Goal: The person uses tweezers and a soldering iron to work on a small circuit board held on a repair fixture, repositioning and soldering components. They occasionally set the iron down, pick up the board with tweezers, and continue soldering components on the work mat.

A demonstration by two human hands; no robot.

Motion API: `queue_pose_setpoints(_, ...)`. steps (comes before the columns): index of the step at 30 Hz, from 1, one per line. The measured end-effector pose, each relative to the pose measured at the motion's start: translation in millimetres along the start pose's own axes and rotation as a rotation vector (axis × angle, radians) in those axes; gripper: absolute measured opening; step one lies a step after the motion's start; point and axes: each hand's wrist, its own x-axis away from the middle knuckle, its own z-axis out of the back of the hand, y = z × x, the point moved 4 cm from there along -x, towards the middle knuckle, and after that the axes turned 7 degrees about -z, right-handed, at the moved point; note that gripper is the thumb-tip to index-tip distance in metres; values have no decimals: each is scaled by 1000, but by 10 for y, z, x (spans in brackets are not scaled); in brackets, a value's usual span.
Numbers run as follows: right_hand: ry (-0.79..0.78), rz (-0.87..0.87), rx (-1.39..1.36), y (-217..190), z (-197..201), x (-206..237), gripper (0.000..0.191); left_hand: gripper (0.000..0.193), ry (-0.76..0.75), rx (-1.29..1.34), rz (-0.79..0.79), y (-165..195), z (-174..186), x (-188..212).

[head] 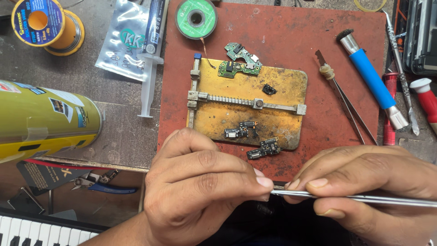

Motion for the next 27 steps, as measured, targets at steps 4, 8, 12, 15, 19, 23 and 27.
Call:
queue_pose_setpoints(4, 49, 45, 55, -46, -15, 23, 28, 30, 22, -38, 5, -3, -14, -10)
queue_pose_setpoints(8, 66, 50, 133, -65, -27, 64, 29, 35, 83, -100, 45, -1, -16, -10)
queue_pose_setpoints(12, 77, 108, 274, -73, -57, 81, 31, 31, 101, -101, 71, -5, -20, 0)
queue_pose_setpoints(15, 71, 123, 310, -93, -96, 77, 34, 29, 87, -100, 72, -2, -27, 6)
queue_pose_setpoints(19, 106, 98, 324, -127, -153, 71, 37, 27, 92, -88, 73, 1, -17, 12)
queue_pose_setpoints(23, 116, 89, 319, -148, -182, 62, 38, 26, 93, -94, 73, -4, -14, 15)
queue_pose_setpoints(27, 119, 96, 324, -157, -183, 53, 38, 26, 88, -86, 70, -8, -19, 12)
